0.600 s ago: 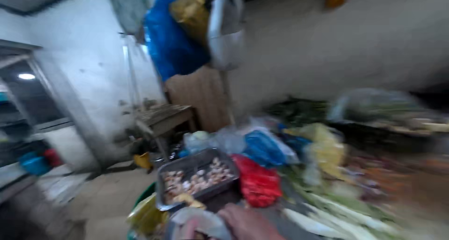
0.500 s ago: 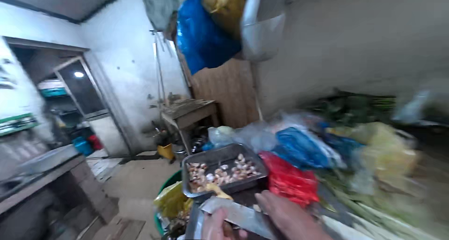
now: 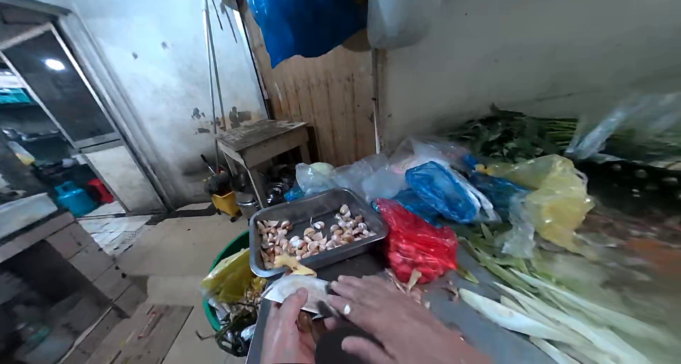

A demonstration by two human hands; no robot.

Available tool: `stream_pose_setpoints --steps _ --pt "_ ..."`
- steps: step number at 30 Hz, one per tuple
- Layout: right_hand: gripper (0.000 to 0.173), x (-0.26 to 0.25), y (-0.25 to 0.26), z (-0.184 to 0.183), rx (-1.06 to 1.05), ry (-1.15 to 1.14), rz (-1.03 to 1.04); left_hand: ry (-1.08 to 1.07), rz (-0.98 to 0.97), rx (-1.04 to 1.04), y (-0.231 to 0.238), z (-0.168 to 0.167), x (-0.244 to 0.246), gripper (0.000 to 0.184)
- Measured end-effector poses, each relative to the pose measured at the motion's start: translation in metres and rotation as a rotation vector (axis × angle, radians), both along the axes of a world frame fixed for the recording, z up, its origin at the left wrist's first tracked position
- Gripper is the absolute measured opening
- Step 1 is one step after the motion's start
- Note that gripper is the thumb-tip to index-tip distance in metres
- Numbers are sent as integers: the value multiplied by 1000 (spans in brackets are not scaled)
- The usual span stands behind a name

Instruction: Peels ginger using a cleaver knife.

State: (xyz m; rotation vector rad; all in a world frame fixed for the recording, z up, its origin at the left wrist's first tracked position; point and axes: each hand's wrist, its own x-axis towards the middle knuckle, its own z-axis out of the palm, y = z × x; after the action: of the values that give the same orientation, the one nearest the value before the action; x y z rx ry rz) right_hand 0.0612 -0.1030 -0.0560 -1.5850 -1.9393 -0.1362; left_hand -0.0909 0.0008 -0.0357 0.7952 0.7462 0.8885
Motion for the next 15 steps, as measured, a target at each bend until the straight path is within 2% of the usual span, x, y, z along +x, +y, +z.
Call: stream_pose_setpoints --steps 2,5,8,11,13,15 --pt "64 -5 4 -4 -204 11 -59 -24 -3 12 0 0 -2 33" --pt "86 -7 8 -3 -228 41 -201 -46 -64 99 -4 3 -6 35" --pt "78 -1 4 12 -144 101 -310 -150 -232 235 0 9 -8 40" --pt "58 11 -1 16 50 333 -426 -213 -282 184 2 21 -8 54" --pt "45 20 -6 18 184 471 -470 -208 -267 135 5 23 -4 49" --pt "44 24 -12 24 240 573 -460 -194 -281 132 7 23 4 45"
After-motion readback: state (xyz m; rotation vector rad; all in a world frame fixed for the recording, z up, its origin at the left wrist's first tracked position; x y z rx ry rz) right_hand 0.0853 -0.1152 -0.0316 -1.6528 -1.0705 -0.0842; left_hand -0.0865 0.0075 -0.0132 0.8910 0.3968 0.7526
